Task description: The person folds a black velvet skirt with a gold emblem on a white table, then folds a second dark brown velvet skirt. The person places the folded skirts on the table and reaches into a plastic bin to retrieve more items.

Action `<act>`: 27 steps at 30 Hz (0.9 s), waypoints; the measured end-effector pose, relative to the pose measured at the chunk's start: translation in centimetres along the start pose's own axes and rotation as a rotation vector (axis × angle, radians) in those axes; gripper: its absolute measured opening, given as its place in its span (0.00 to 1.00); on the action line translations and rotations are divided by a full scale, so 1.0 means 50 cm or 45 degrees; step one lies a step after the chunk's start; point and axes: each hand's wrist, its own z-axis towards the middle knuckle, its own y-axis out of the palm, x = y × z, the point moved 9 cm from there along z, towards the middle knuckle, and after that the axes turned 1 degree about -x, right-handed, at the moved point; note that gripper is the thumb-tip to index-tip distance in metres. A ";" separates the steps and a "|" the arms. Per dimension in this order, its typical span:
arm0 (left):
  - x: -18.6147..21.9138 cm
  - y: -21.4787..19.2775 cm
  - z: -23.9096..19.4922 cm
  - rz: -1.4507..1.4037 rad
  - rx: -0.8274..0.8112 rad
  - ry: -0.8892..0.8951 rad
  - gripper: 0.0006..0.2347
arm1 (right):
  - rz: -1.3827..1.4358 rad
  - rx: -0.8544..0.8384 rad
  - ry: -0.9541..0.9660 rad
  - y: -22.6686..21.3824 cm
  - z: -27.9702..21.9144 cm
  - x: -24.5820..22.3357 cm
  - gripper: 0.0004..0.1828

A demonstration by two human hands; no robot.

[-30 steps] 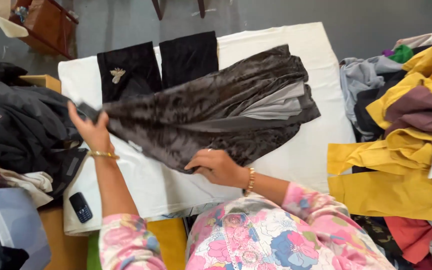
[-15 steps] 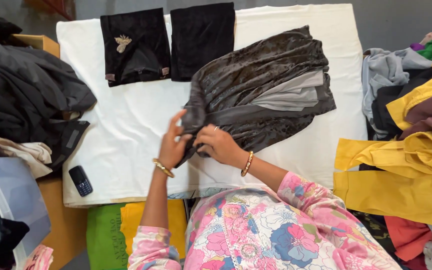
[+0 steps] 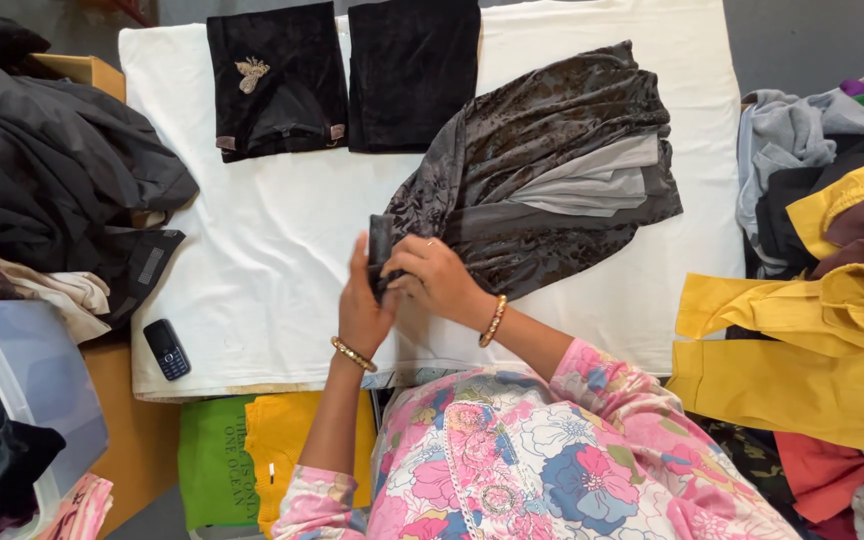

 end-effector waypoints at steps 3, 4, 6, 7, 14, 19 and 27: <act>-0.109 -0.061 -0.049 0.128 0.291 -0.262 0.37 | -0.015 0.112 -0.181 0.011 -0.010 -0.052 0.11; -0.106 -0.115 -0.059 -0.027 0.483 -0.132 0.35 | 0.019 0.147 -0.215 0.004 -0.015 -0.071 0.16; -0.100 -0.209 -0.090 -0.180 0.673 -0.001 0.34 | 0.058 0.179 -0.249 -0.001 -0.037 -0.065 0.21; -0.114 -0.265 -0.118 -0.368 0.838 -0.080 0.37 | -0.043 0.163 -0.236 0.005 -0.052 -0.042 0.25; -0.192 -0.434 -0.221 -0.632 1.198 -0.088 0.34 | -0.804 0.176 0.580 -0.028 -0.252 0.396 0.45; -0.243 -0.414 -0.244 -0.471 1.184 -0.259 0.33 | -0.811 0.345 0.793 -0.110 -0.346 0.529 0.42; -0.245 -0.442 -0.229 -0.517 1.240 -0.238 0.33 | -0.981 0.472 0.890 -0.201 -0.332 0.689 0.27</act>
